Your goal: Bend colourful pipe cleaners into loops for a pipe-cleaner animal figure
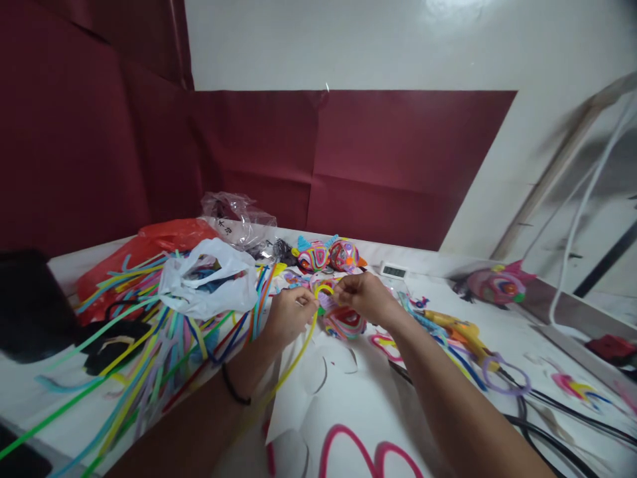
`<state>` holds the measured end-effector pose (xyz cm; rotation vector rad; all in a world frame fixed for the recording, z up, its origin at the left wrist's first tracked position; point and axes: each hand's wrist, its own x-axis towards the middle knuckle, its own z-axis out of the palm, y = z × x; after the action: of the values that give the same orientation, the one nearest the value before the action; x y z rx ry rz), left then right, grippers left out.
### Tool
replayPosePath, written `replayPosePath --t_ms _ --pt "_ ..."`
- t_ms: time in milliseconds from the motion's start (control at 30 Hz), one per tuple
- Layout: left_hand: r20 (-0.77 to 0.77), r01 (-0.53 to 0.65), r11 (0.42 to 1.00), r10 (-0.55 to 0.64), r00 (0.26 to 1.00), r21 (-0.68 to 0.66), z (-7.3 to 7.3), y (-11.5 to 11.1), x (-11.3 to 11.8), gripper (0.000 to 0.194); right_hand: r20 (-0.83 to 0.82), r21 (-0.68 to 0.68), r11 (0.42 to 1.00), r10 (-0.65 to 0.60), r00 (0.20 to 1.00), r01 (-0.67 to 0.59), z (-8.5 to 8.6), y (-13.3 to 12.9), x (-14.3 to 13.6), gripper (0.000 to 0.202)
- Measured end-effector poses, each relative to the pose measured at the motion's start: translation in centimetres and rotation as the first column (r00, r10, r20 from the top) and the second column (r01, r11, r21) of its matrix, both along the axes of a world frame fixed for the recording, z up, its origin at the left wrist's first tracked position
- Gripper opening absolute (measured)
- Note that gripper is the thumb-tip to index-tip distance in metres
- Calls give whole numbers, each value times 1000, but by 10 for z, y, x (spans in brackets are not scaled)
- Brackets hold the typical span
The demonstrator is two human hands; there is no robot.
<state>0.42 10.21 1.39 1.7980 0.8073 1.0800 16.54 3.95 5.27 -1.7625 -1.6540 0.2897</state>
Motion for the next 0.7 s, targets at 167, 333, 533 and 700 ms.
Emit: replayPosePath --t_ms 167,333,533,700 --pt "-11 7 999 -6 1000 54 0 -5 1 9 -90 -6 996 85 992 -86 -4 1 -1 13" --pt "-9 14 993 -13 1000 118 -5 -6 3 8 -99 -8 994 107 989 -108 -6 0 0 12" --pt "-45 22 982 -13 999 189 -6 -6 2 10 -46 -22 994 105 993 -106 -6 -1 -3 12" --pt "-80 1 968 20 997 250 -4 -8 1 11 21 -22 996 87 996 -87 -6 0 -5 13"
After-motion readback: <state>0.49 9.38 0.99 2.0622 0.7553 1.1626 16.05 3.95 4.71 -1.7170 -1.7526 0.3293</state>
